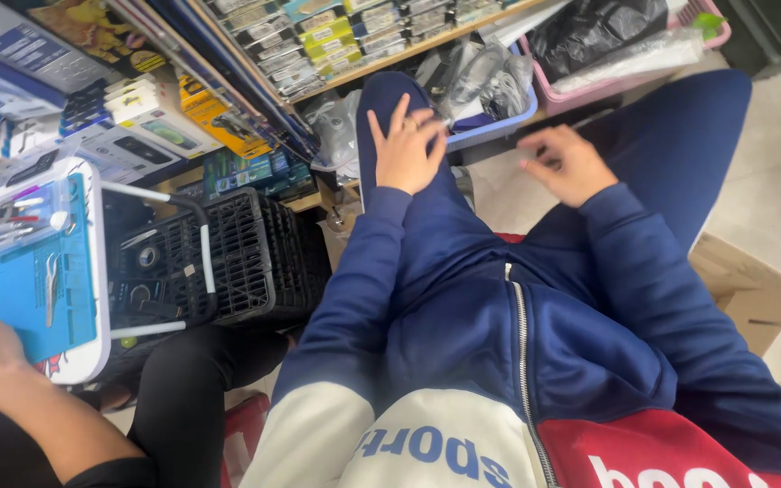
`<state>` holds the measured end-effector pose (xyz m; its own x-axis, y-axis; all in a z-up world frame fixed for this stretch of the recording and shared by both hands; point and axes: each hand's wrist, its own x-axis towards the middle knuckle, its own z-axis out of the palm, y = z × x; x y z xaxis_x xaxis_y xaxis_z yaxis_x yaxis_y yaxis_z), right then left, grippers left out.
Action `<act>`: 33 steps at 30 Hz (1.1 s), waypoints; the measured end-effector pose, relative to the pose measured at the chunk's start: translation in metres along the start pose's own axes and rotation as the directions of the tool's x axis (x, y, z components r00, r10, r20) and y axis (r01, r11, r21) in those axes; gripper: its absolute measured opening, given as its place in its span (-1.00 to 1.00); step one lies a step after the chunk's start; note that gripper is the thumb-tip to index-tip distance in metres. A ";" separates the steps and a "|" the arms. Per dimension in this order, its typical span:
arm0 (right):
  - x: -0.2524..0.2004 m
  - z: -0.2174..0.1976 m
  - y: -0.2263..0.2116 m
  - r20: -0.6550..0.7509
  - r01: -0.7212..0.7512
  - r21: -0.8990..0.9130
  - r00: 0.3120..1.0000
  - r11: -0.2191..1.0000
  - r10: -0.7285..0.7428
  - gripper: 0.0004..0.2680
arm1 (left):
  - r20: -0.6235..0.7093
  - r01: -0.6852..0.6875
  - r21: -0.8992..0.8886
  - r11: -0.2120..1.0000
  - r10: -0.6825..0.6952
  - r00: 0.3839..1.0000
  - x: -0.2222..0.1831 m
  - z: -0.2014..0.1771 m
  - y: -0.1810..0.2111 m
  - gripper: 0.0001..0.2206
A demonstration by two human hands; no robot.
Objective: Unboxing small mobile phone accessories and placing them into a cardboard box for organization.
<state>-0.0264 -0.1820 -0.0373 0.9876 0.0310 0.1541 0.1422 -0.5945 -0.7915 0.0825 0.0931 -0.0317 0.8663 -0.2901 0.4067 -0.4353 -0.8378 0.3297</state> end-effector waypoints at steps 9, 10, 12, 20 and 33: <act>-0.081 -0.131 0.153 -0.645 0.074 0.074 0.764 0.994 -0.009 -0.91 | 0.080 -0.359 -0.005 0.933 0.358 0.930 -0.015 0.009 -0.009 -0.84; -0.106 -0.133 0.189 -0.737 0.014 0.136 0.669 0.991 0.092 -0.95 | 0.090 -0.361 -0.003 0.932 0.360 0.929 -0.016 0.010 -0.011 -0.84; -0.174 -0.114 0.309 -0.816 -0.046 0.206 0.544 0.978 0.197 -0.91 | 0.110 -0.375 -0.007 0.927 0.373 0.921 -0.013 0.012 -0.014 -0.85; -0.365 0.084 0.514 -0.196 -0.934 0.205 0.255 0.293 0.947 -0.71 | 0.150 -0.391 0.052 0.919 0.379 0.913 -0.014 0.011 -0.018 -0.85; -0.354 0.109 0.384 0.000 -0.902 0.425 -0.084 -0.076 0.997 -0.51 | 0.221 -0.359 0.008 0.933 0.348 0.911 -0.014 -0.003 0.004 -0.83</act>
<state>-0.3138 -0.3341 -0.4605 0.0591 -0.5952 -0.8014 -0.8730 0.3586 -0.3307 0.0676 0.0953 -0.0337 0.6916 -0.6584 0.2970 -0.7153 -0.6814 0.1550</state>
